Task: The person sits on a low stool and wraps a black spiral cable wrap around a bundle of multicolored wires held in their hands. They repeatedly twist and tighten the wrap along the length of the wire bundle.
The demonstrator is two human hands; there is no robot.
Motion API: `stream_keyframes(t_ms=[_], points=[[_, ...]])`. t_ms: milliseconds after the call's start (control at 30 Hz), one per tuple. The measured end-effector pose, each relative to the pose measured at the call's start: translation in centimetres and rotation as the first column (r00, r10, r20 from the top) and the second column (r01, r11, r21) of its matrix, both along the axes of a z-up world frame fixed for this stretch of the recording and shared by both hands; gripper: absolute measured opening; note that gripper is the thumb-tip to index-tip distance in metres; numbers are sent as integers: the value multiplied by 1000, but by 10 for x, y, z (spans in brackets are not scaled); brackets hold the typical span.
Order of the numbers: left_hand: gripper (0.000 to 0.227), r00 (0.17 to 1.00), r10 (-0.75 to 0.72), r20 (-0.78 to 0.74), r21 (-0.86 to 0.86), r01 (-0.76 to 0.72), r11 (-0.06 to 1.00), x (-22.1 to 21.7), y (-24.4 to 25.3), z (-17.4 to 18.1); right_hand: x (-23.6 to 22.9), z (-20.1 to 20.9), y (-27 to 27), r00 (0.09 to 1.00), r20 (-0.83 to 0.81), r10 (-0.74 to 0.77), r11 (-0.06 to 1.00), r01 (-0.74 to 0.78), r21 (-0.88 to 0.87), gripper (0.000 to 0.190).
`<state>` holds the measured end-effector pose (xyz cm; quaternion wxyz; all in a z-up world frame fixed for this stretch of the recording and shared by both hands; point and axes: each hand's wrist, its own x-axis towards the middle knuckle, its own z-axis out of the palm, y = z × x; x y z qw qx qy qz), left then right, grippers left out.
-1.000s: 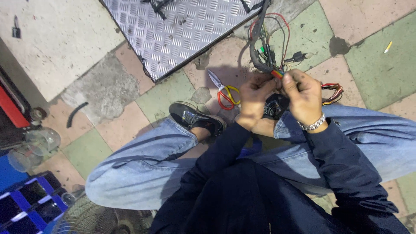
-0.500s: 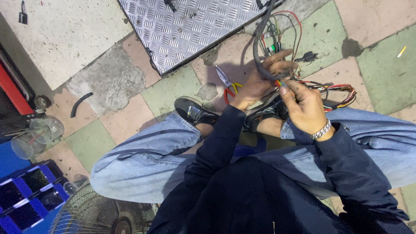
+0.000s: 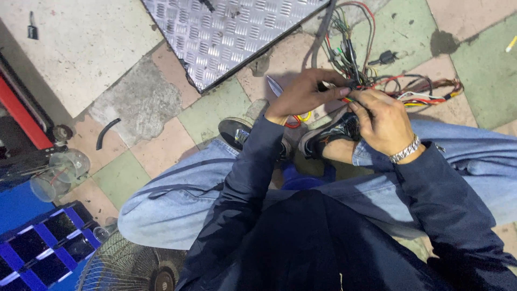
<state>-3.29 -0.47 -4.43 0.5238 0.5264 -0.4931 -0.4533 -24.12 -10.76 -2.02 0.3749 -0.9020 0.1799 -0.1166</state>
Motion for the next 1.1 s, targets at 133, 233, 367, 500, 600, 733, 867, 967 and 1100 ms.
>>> stream_keyframes(t_ms=[133, 233, 367, 500, 600, 733, 867, 967, 1100], points=[[17, 971, 226, -74, -3, -227, 974, -19, 2, -17, -13, -20, -7, 997, -57, -46, 998, 43, -53, 15], [14, 935, 319, -156, 32, -318, 948, -25, 7, -16, -8, -11, -11, 994, -93, -57, 998, 53, -38, 17], [15, 954, 300, 29, -235, -285, 929, -30, 12, -3, -9, -9, -25, 983, -48, -179, 982, 181, 46, 15], [18, 750, 349, 561, -498, -31, 867, -38, 7, -18, -6, -8, -30, 969, -33, -245, 963, 247, 106, 18], [23, 763, 407, 502, -589, -43, 807, -47, 15, 24, -9, -6, -34, 970, -33, -243, 964, 245, 102, 17], [11, 811, 459, 362, -591, -181, 786, -40, 6, -7, -8, 3, -29, 975, -38, -219, 974, 221, 53, 16], [49, 889, 367, 274, -377, -252, 891, -29, 7, -12, -7, -3, -21, 995, 9, -103, 995, 103, 14, 7], [28, 938, 266, 224, -326, -185, 927, -28, 6, -28, -3, -2, -16, 998, 49, -40, 999, 40, -6, 5], [22, 919, 265, 292, -346, -157, 925, -38, -1, -68, -2, -6, -9, 997, 63, -54, 997, 58, -55, 10]])
